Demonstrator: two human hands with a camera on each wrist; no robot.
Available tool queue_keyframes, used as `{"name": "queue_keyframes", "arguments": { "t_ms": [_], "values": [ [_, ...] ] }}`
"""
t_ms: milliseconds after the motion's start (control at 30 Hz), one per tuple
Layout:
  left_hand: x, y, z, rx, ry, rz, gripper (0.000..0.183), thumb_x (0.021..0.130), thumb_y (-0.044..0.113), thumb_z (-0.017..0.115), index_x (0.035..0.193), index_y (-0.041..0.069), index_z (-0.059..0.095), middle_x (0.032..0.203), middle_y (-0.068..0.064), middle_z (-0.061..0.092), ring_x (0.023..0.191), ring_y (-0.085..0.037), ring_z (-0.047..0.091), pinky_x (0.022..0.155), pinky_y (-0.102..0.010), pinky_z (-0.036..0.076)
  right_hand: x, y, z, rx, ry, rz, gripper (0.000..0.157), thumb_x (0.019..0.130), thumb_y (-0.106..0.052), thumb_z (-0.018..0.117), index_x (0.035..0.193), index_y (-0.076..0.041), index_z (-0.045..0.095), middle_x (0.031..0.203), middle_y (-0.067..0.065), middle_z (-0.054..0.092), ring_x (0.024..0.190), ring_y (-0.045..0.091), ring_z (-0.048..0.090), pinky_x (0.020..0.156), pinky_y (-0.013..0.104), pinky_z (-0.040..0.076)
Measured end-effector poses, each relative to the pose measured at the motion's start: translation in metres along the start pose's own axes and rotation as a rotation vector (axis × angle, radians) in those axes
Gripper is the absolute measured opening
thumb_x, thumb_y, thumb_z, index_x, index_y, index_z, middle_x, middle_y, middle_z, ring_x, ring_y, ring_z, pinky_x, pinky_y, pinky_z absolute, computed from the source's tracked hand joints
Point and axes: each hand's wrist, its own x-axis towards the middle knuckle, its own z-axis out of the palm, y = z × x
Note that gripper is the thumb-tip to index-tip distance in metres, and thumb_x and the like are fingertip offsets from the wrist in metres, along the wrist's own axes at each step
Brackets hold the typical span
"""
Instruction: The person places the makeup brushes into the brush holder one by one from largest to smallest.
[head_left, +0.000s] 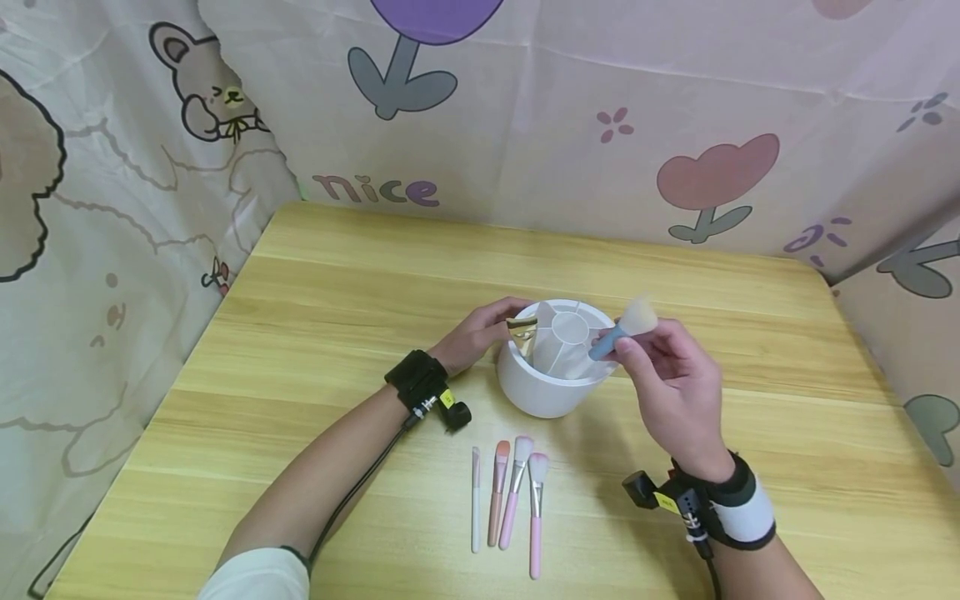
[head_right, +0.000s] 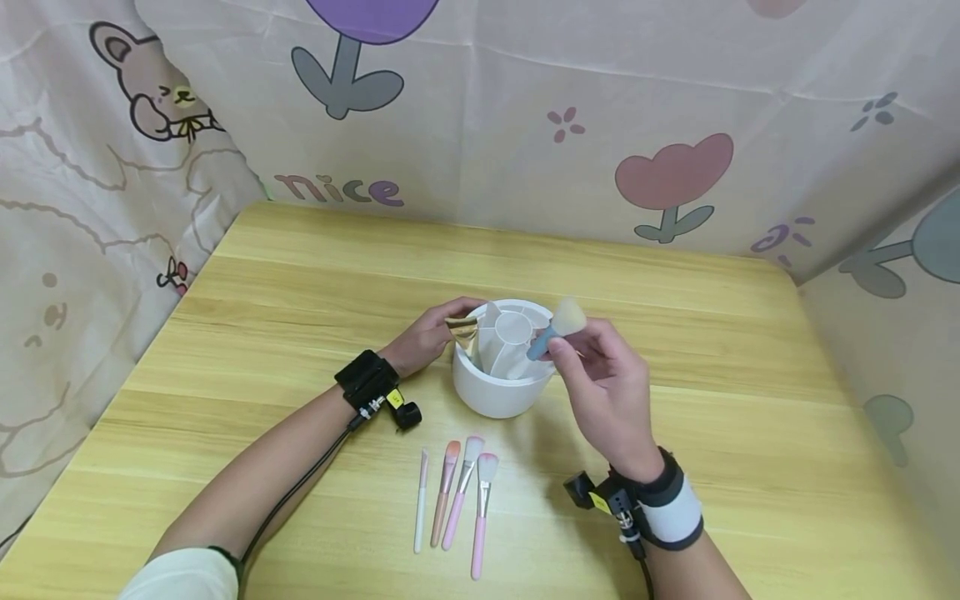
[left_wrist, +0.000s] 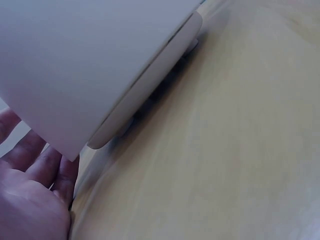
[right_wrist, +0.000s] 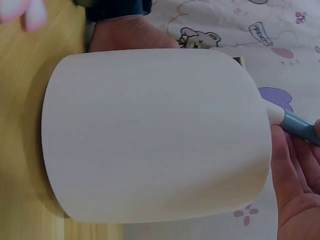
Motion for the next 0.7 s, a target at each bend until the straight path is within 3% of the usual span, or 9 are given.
{"name": "queue_keyframes", "arguments": {
  "t_ms": [233,700],
  "values": [
    [-0.001,0.001,-0.001,0.003,0.001,0.002,0.053,0.089,0.019,0.043,0.139,0.005,0.045,0.139,-0.007,0.05,0.128,-0.018,0.045,0.109,-0.036,0.034,-0.003,0.005,0.001,-0.067,0.019,0.004,0.022,0.079,0.023,0.058,0.101,0.018,0.058,0.098,0.014,0.069,0.089,0.019,0.067,0.084,0.025,0.054],
    [-0.001,0.002,-0.001,-0.018,-0.006,0.003,0.051,0.091,0.013,0.043,0.141,0.002,0.043,0.14,-0.012,0.048,0.129,-0.022,0.044,0.109,-0.037,0.034,-0.005,0.011,0.0,-0.1,0.001,0.034,0.022,0.079,0.021,0.061,0.1,0.015,0.06,0.097,0.01,0.07,0.084,0.015,0.066,0.078,0.021,0.055]
  ]
}}
